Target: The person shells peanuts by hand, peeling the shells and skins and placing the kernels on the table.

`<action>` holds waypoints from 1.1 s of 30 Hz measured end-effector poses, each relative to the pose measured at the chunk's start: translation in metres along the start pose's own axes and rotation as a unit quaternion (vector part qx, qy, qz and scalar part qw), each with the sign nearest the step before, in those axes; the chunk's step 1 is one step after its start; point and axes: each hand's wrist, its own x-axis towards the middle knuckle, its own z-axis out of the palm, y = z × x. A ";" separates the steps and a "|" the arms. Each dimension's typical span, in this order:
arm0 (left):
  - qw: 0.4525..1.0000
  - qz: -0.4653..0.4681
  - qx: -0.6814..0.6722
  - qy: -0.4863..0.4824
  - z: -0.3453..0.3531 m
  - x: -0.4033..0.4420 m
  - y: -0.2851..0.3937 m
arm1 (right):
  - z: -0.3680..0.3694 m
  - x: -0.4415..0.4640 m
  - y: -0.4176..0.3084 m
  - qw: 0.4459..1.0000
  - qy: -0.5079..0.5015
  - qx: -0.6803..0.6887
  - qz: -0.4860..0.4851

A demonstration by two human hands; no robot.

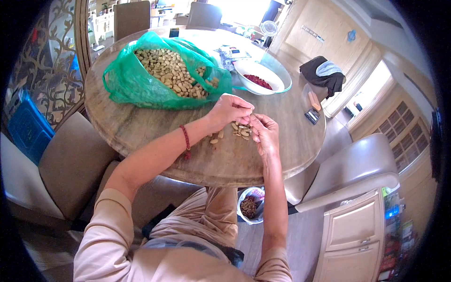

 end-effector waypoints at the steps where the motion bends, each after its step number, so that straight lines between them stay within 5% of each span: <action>1: 1.000 -0.002 0.009 -0.006 -0.001 0.000 0.001 | 0.001 0.000 0.000 1.000 0.000 0.001 0.001; 14: 0.996 -0.013 0.073 -0.053 -0.002 -0.001 0.013 | 0.004 -0.004 0.000 0.998 -0.013 -0.060 -0.023; 22: 0.988 0.069 0.137 -0.027 0.004 0.000 0.000 | 0.003 -0.002 0.000 0.997 0.004 -0.073 -0.001; 28: 0.981 0.062 0.186 0.014 -0.004 0.004 -0.005 | -0.009 0.005 0.000 0.997 0.069 0.008 0.035; 33: 0.973 0.053 0.225 -0.022 -0.008 0.006 -0.009 | -0.029 0.014 0.005 0.969 0.073 0.217 0.097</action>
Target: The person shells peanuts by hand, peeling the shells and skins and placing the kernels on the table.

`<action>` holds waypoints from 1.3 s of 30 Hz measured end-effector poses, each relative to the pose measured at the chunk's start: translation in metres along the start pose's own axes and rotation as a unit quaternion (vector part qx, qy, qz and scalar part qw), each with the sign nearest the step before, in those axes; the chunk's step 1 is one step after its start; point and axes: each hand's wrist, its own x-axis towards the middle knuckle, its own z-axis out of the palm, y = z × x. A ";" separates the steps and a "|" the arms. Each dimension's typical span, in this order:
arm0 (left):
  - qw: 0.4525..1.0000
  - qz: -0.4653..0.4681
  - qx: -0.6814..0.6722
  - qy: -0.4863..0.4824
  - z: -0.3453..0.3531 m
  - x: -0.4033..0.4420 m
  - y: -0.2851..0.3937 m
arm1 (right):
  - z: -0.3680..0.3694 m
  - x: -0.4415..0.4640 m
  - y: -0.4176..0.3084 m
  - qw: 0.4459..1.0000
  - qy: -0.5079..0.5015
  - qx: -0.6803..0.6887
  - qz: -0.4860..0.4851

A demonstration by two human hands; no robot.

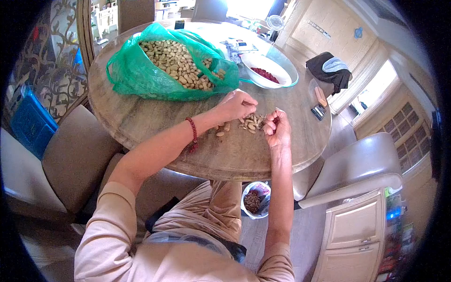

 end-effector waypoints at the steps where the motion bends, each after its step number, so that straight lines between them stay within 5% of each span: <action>1: 1.000 0.008 0.014 0.006 -0.001 0.000 -0.001 | -0.003 0.002 0.000 0.999 -0.006 0.039 0.020; 4: 0.981 0.093 0.145 0.093 -0.006 0.001 0.007 | -0.008 0.012 -0.004 0.989 -0.035 0.128 0.063; 7: 0.988 0.053 0.095 0.109 -0.012 0.002 0.017 | 0.002 0.026 -0.016 0.982 0.043 0.179 0.036; 8: 0.988 0.054 0.094 0.111 -0.014 0.003 0.019 | -0.004 0.037 -0.026 0.990 -0.039 0.132 0.013; 12: 0.994 0.014 0.020 0.110 -0.017 0.003 0.022 | 0.053 0.074 -0.064 0.983 0.049 0.100 -0.146; 17: 0.994 -0.007 -0.041 0.099 -0.022 0.002 0.027 | 0.088 0.124 -0.093 0.992 0.116 -0.031 -0.049; 25: 0.984 0.005 -0.085 0.156 -0.039 0.008 0.026 | 0.058 0.106 -0.055 0.985 0.087 -0.080 -0.126; 33: 0.980 0.007 -0.075 0.185 -0.042 0.009 0.026 | 0.050 0.010 0.032 0.782 -0.188 -0.539 -0.251; 34: 0.980 0.007 -0.073 0.184 -0.041 0.011 0.024 | 0.049 0.004 0.037 0.783 -0.188 -0.537 -0.251; 39: 0.986 0.042 0.061 0.151 -0.039 0.011 0.022 | 0.061 -0.012 0.037 0.612 -0.164 -0.723 -0.274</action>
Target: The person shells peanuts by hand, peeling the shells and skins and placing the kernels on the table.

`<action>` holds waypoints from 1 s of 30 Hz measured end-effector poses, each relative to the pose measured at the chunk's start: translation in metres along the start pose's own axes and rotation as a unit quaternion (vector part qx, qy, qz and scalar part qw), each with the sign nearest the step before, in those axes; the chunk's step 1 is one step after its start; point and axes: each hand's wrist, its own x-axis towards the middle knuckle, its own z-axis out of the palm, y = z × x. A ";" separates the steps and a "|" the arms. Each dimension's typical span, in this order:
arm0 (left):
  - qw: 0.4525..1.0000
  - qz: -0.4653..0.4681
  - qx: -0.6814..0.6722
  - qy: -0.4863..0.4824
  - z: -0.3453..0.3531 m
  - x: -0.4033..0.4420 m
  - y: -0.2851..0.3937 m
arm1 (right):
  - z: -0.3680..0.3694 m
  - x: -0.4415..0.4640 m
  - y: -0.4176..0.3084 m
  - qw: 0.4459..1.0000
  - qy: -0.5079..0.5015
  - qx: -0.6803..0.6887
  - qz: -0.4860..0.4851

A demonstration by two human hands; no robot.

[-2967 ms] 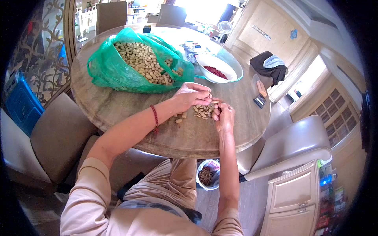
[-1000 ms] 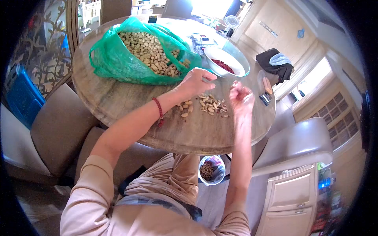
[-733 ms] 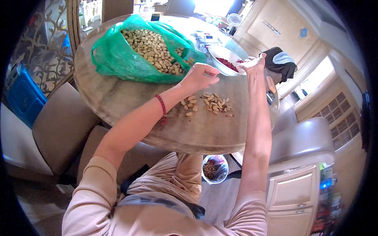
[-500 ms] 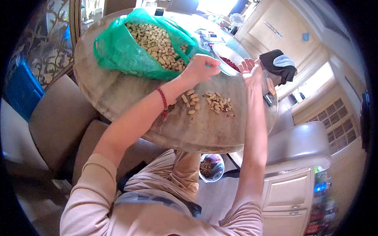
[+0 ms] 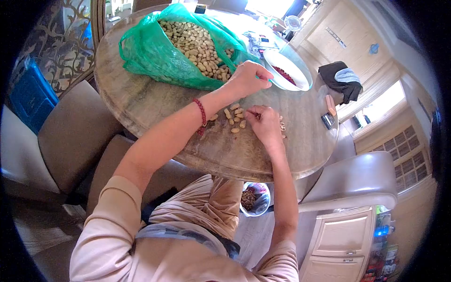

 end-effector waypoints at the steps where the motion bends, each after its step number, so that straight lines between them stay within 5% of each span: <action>1: 1.000 0.000 0.001 0.000 0.000 0.000 0.000 | -0.001 0.000 -0.002 1.000 0.001 0.001 0.000; 16: 0.996 0.029 0.088 -0.018 -0.001 -0.001 -0.001 | 0.000 0.000 -0.007 0.997 -0.044 0.061 -0.027; 22: 0.991 0.064 0.112 -0.042 -0.002 -0.004 -0.001 | -0.006 -0.002 0.000 0.996 0.047 0.074 0.019; 24: 0.984 0.001 0.121 -0.132 -0.003 -0.007 0.006 | -0.017 -0.004 -0.006 0.967 0.072 0.209 0.128; 30: 0.984 -0.048 -0.026 -0.172 0.004 -0.009 0.002 | -0.018 -0.004 0.012 0.952 0.169 0.239 0.093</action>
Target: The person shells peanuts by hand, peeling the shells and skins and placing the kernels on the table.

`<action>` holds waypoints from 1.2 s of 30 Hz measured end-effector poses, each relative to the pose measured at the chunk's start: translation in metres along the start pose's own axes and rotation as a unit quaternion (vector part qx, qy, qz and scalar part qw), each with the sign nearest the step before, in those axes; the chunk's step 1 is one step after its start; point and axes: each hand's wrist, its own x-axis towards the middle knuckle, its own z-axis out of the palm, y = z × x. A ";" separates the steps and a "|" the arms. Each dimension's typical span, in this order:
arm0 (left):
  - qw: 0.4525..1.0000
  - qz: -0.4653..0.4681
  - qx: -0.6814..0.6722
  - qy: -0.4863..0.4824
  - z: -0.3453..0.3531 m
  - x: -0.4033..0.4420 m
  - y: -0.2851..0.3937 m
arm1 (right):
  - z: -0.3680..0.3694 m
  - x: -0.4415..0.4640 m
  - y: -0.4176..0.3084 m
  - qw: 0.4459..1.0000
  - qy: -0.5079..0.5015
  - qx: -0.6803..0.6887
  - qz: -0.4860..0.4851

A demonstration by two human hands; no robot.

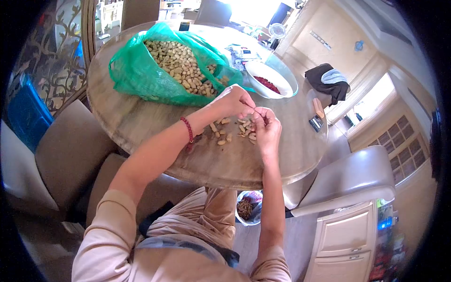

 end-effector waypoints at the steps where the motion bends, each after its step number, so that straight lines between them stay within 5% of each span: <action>1: 0.997 -0.013 -0.070 0.002 0.002 0.000 0.000 | 0.000 0.000 -0.001 1.000 0.020 0.002 -0.005; 4: 0.984 -0.049 -0.173 0.004 0.004 -0.004 0.006 | 0.002 0.003 0.007 0.987 0.063 0.145 -0.026; 7: 0.963 -0.101 -0.252 -0.002 0.006 -0.004 0.009 | 0.000 0.001 0.005 0.989 0.062 0.135 -0.025; 14: 0.951 -0.063 -0.302 -0.019 0.014 -0.005 0.008 | -0.007 0.003 0.013 0.979 0.055 0.198 -0.009; 29: 0.985 0.103 -0.059 -0.123 0.003 -0.003 0.015 | -0.010 0.000 0.009 0.988 0.076 0.132 -0.032; 36: 0.987 0.067 -0.081 -0.122 0.008 -0.006 0.017 | -0.012 -0.001 0.009 0.990 0.061 0.103 -0.078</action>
